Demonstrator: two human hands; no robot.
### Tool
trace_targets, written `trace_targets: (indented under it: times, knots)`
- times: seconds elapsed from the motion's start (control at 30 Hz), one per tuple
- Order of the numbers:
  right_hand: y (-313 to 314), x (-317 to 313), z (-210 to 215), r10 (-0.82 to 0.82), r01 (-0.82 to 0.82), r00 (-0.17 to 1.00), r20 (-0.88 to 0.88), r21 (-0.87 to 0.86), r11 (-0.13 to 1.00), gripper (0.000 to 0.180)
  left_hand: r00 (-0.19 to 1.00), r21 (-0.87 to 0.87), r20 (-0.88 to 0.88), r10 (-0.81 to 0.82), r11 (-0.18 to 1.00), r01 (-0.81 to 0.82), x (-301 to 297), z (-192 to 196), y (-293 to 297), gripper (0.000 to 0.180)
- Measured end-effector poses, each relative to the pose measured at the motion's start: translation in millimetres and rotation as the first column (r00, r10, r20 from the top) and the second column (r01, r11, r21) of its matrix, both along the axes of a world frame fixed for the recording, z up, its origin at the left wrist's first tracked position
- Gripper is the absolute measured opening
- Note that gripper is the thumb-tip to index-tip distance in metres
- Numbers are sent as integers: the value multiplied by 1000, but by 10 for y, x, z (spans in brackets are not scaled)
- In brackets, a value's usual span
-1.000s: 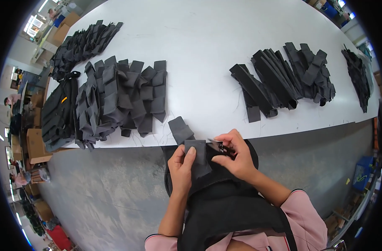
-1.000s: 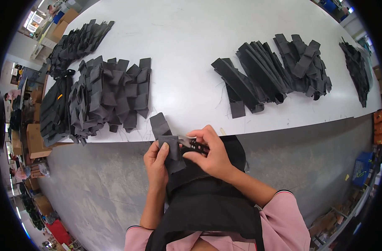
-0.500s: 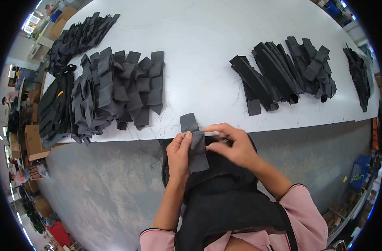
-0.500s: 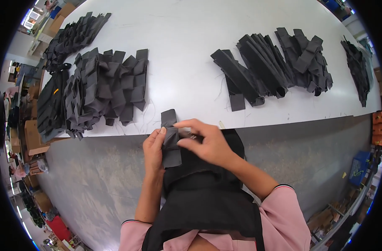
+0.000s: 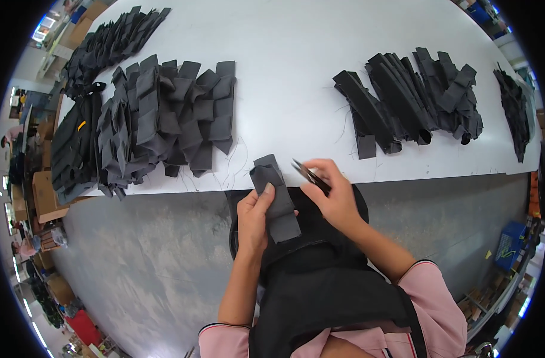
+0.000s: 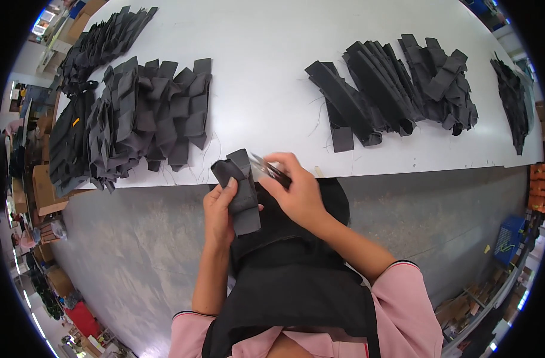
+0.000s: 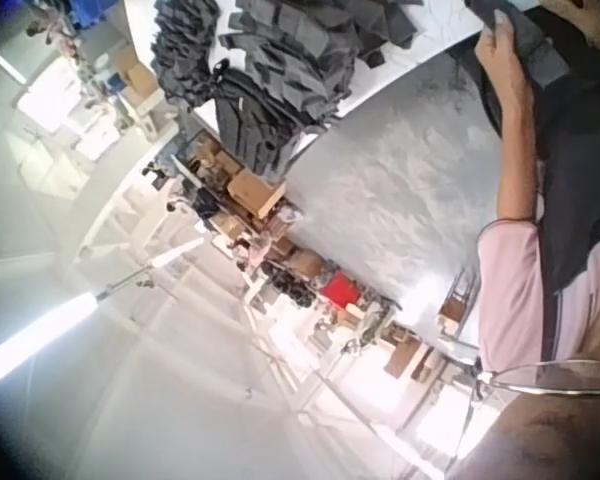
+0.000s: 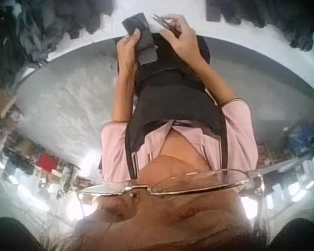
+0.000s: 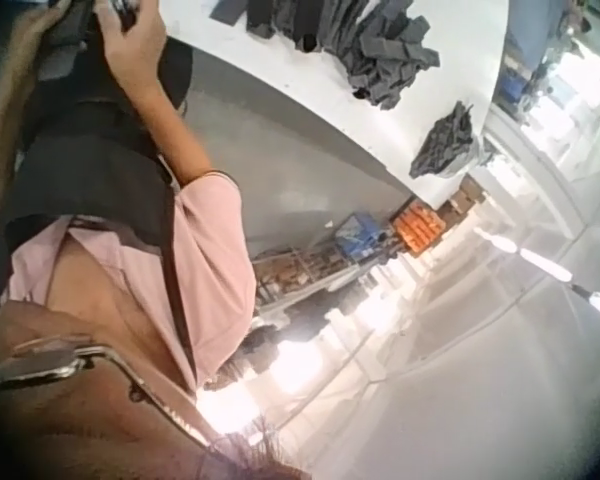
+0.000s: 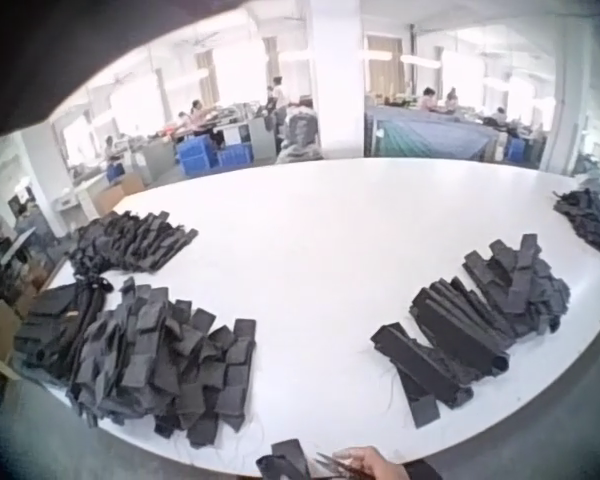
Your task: Trimming and cutting pieces of grey fabric strips using nippers on a factory workbench.
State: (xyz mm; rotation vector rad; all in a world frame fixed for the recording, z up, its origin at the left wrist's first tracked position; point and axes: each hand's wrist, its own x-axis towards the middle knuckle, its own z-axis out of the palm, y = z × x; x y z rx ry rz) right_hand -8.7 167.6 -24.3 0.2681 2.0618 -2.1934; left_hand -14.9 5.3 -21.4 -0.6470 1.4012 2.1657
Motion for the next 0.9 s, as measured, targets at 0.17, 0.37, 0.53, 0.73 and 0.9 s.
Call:
trace_targets:
  times: [0.17, 0.37, 0.53, 0.73, 0.9]
  knots:
    - [191, 287, 181, 212, -68, 954, -212, 535, 842, 27, 998, -11, 20, 67, 998, -67, -46, 9, -17, 31]
    - [129, 219, 250, 321, -5, 877, -356, 664, 748, 32, 996, 21, -13, 85, 996, -84, -27, 54, 31, 19]
    - [111, 228, 264, 371, 46, 841, -394, 736, 676, 30, 995, 32, -28, 101, 994, -100, 0, 45, 31, 17]
    - [117, 291, 125, 220, -50, 931, -293, 494, 868, 27, 996, -4, -50, 74, 997, -74, 8, 24, 42, 18]
    - [129, 293, 189, 212, -21, 938, -275, 565, 825, 24, 996, -18, -51, 66, 998, -67, 3, 17, 46, 17]
